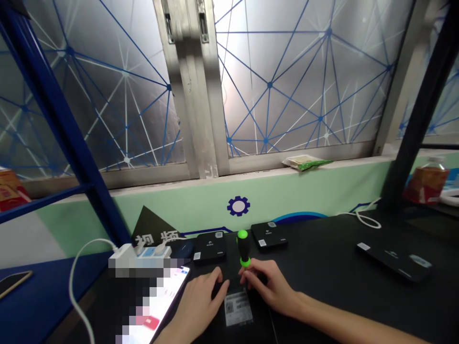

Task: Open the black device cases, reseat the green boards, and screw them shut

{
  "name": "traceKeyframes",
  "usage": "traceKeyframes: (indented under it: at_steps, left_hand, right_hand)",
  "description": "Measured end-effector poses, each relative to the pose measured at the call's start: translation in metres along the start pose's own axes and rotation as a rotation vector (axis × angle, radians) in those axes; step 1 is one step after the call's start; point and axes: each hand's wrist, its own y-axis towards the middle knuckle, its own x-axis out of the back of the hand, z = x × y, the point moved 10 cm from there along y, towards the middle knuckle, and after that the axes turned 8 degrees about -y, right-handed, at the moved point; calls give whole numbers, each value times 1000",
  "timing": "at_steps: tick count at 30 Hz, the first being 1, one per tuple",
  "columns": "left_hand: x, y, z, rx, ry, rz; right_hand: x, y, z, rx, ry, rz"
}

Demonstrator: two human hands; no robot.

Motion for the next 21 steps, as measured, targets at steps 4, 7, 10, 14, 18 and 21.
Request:
traceKeyframes:
  at_steps: [4, 7, 10, 14, 18, 21]
  left_hand:
    - [1, -1, -4, -24, -20, 26]
    - [2, -1, -6, -28, -22, 40]
    - [2, -1, -7, -28, -14, 54]
    - [3, -2, -8, -37, -29, 51]
    - [3, -2, -8, -37, -41, 51]
    - [4, -1, -8, -44, -36, 47]
  right_hand:
    - [1, 0, -6, -29, 24, -22]
    - [0, -1, -13, -53, 44, -42]
    - [0, -1, -19, -72, 42, -66]
    - [3, -1, -16, -72, 11, -84]
    - [2, -2, -4, 0, 37, -32]
    - [1, -5, -1, 35, 40, -14]
